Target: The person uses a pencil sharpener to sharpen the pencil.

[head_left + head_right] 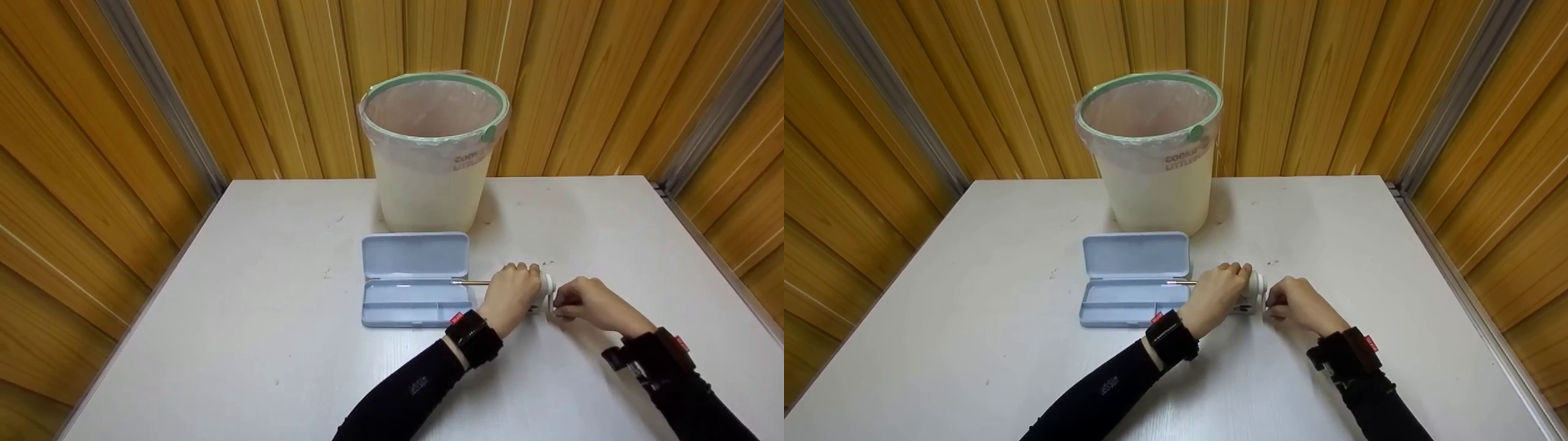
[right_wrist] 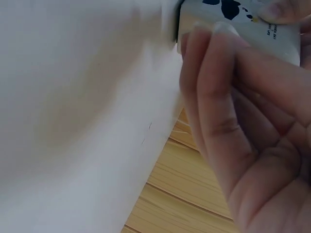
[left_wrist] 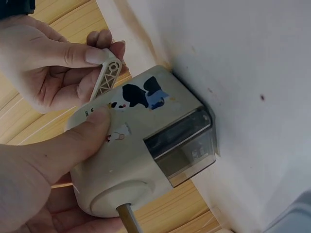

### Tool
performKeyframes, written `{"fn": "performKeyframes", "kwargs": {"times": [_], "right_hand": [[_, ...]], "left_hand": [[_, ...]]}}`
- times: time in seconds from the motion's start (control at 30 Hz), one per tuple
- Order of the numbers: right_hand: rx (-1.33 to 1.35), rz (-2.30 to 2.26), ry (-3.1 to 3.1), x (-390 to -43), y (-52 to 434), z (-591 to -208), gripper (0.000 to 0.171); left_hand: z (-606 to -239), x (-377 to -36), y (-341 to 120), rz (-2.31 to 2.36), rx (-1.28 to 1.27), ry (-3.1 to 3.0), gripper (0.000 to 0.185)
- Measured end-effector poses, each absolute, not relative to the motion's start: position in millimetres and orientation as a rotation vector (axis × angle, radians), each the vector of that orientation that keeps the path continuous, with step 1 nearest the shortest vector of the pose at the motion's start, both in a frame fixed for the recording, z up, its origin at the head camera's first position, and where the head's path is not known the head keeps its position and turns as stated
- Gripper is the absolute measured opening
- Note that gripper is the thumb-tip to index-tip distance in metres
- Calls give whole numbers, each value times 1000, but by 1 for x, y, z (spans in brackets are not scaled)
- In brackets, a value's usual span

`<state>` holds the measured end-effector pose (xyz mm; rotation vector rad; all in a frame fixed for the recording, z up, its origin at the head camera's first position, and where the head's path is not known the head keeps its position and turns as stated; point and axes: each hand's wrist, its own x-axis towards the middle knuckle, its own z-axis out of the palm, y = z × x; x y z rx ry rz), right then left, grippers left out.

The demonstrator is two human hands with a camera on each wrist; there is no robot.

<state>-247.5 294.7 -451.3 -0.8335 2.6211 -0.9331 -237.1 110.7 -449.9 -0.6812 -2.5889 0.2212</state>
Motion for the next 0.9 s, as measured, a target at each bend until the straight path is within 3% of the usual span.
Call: {"fn": "performKeyframes", "kwargs": {"times": [0.9], "right_hand": [[-870,-959,2734,-227,300,-421,5]], "left_hand": [[-445,-235,116,264,-700,-2648,16]]}}
